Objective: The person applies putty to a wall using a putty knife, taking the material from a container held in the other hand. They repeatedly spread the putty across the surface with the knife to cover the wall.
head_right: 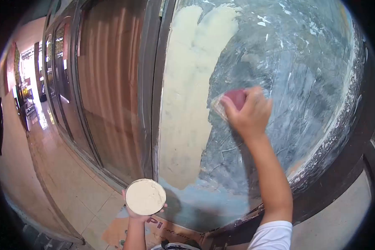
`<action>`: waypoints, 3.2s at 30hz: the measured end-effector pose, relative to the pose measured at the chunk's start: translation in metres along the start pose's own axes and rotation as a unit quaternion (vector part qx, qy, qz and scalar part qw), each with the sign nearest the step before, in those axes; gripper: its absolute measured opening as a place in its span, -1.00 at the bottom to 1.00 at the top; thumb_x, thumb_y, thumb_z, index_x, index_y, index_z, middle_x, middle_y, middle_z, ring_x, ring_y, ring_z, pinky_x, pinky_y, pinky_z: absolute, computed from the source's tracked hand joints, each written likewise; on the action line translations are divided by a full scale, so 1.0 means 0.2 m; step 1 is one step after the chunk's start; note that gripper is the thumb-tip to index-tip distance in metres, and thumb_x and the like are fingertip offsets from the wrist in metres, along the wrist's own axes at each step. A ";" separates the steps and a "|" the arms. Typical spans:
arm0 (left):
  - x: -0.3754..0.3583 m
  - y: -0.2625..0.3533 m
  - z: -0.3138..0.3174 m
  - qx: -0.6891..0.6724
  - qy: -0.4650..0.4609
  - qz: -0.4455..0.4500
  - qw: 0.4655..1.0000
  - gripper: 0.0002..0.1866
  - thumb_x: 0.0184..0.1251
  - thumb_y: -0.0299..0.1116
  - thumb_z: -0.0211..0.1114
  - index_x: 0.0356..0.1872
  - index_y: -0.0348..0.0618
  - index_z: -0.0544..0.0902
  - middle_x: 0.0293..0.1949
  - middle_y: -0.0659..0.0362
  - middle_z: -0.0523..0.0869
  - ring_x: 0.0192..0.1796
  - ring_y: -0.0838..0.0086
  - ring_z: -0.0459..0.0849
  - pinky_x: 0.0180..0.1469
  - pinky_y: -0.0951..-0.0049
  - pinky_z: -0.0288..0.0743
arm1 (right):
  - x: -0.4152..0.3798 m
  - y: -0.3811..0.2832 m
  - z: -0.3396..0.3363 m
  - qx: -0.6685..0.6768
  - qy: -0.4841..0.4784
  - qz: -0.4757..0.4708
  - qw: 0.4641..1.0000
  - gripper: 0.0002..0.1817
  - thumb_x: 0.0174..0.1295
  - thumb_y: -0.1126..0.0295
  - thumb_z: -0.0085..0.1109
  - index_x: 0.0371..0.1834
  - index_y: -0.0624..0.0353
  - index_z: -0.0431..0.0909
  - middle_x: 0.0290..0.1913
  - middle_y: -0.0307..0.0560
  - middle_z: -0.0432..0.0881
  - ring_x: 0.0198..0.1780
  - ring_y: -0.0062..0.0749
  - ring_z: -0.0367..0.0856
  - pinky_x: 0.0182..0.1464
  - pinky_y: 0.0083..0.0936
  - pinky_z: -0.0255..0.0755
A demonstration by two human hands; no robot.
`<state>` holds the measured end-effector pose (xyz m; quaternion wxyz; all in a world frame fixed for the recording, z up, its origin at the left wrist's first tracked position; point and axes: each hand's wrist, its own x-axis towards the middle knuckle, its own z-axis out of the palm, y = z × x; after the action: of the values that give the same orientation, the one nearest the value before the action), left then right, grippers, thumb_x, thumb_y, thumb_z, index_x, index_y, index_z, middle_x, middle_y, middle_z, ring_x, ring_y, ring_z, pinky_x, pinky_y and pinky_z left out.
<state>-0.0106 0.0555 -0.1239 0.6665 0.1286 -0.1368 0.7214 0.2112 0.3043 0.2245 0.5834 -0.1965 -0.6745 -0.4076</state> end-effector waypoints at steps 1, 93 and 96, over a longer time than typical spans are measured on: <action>0.00 0.00 0.00 0.000 0.003 -0.001 1.000 0.18 0.23 0.71 -0.01 0.65 -0.02 0.23 0.51 -0.33 0.37 0.25 -0.81 0.42 0.10 -0.75 0.48 | -0.01 0.00 -0.01 0.000 -0.002 0.002 1.000 -0.38 0.08 -0.14 0.54 -0.12 0.10 0.46 -0.26 -0.06 0.52 -0.28 -0.08 0.48 -0.16 -0.10 0.23; -0.08 0.17 0.09 0.109 0.079 0.073 0.988 0.19 0.22 0.74 -0.05 0.60 -0.06 0.27 0.34 -0.37 0.53 0.00 -0.64 0.64 -0.22 -0.43 0.74 | -0.24 -0.08 -0.11 0.081 -0.087 0.096 0.988 -0.37 0.09 -0.07 0.61 -0.05 0.08 0.44 -0.15 -0.06 0.54 -0.19 -0.09 0.51 -0.11 -0.10 0.21; -0.10 0.16 0.07 0.114 0.062 0.078 0.988 0.18 0.22 0.74 -0.04 0.60 -0.06 0.28 0.33 -0.37 0.53 0.00 -0.64 0.64 -0.21 -0.44 0.75 | -0.48 -0.18 -0.11 0.082 -0.183 -0.047 0.979 -0.39 0.08 -0.11 0.58 -0.09 0.05 0.47 -0.16 -0.08 0.54 -0.21 -0.14 0.50 -0.14 -0.14 0.19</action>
<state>-0.0409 0.0287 -0.1197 0.5961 0.1474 -0.0218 0.7890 0.2221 0.2864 0.1212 0.4444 -0.1871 -0.8095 -0.3349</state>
